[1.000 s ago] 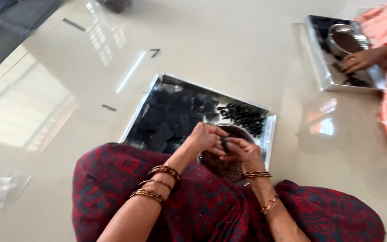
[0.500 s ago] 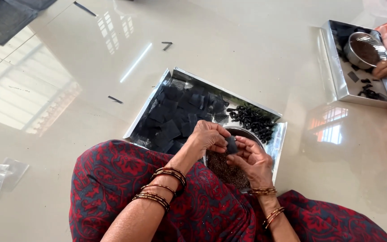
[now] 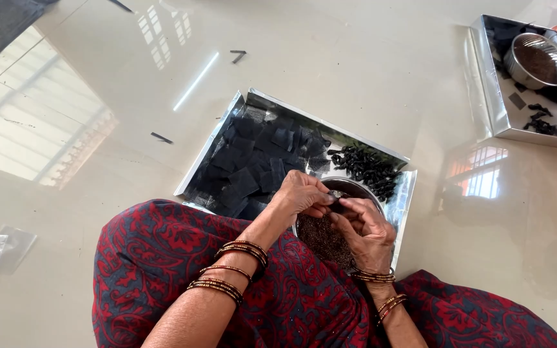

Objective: The person fills small plastic packets with seeds or beads from a bowl and places them in a tray.

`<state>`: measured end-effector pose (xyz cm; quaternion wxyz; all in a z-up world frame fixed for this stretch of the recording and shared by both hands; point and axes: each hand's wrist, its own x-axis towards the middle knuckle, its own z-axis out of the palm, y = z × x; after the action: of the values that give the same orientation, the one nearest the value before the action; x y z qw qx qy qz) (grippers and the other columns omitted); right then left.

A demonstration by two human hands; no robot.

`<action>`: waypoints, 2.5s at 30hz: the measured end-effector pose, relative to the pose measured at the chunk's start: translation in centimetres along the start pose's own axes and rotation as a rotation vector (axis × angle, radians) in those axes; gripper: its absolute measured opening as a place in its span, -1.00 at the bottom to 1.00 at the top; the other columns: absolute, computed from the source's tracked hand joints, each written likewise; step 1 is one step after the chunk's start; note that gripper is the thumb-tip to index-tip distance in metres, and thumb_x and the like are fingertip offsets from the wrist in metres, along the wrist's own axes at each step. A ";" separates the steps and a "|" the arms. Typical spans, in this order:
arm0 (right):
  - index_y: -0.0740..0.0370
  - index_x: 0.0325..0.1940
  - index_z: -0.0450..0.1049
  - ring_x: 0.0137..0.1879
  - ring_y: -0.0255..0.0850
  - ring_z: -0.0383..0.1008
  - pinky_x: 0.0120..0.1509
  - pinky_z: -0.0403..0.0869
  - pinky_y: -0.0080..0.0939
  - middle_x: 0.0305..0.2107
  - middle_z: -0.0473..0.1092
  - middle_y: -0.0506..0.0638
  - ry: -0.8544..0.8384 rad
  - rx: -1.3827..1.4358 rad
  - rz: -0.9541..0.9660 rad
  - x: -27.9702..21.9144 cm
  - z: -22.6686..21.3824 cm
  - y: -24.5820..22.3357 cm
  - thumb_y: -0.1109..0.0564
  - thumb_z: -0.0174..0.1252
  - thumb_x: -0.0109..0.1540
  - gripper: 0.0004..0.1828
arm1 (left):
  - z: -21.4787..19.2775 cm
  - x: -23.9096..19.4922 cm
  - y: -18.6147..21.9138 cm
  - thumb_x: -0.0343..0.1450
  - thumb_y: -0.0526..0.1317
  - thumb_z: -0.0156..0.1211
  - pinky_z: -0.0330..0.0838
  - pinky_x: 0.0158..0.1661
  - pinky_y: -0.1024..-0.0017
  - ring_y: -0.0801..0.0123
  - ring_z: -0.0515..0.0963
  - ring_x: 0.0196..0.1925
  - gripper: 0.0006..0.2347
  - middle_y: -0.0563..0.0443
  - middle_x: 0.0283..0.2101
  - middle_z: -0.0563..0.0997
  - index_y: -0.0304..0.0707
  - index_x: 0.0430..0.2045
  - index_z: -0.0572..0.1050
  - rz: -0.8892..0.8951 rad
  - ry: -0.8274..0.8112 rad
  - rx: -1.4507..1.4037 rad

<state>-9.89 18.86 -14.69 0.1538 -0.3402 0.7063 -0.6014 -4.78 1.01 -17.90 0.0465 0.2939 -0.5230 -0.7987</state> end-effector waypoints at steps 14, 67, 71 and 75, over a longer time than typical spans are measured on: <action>0.36 0.00 0.57 -0.23 -0.31 0.63 -0.19 0.66 -0.39 -0.16 0.52 0.01 0.028 -0.215 -0.110 -0.1 0.4 0.3 0.25 0.24 0.28 -0.78 | 0.2 0.3 -0.2 0.26 -0.57 0.25 0.70 -0.38 0.39 0.21 0.71 -0.44 -0.85 -0.27 -0.38 0.69 -0.60 -0.35 0.64 0.014 -0.073 -0.015; 0.41 -0.07 0.56 -0.26 -0.23 0.61 -0.17 0.69 -0.14 -0.29 0.56 0.09 0.037 0.506 0.346 1.1 -3.1 1.5 0.35 0.24 0.21 -0.80 | 0.8 -1.4 1.6 0.26 -0.51 0.30 0.67 -0.43 0.49 0.40 0.67 -0.51 -0.85 -0.11 -0.43 0.68 -0.51 -0.33 0.63 0.087 -0.237 -0.123; 0.45 -0.12 0.58 -0.33 -0.27 0.55 -0.19 0.70 -0.08 -0.35 0.54 0.08 -0.023 0.417 0.368 0.9 -4.0 3.5 0.29 0.26 0.26 -0.85 | 0.9 -1.5 1.9 0.26 -0.50 0.35 0.67 -0.42 0.51 0.41 0.68 -0.49 -0.87 -0.13 -0.43 0.70 -0.50 -0.35 0.64 0.122 -0.241 -0.069; 0.42 -0.14 0.57 -0.34 -0.29 0.56 -0.15 0.69 -0.08 -0.36 0.54 0.05 -0.048 0.536 0.402 1.0 -4.9 4.0 0.23 0.25 0.27 -0.83 | 0.9 -1.6 2.0 0.25 -0.49 0.37 0.64 -0.46 0.52 0.42 0.67 -0.51 -0.89 -0.13 -0.46 0.69 -0.47 -0.41 0.65 0.124 -0.174 -0.002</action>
<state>-14.88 22.00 -17.14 0.3700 -0.1554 0.5723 -0.7152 -4.38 1.42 -15.21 0.0504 0.1903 -0.5416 -0.8173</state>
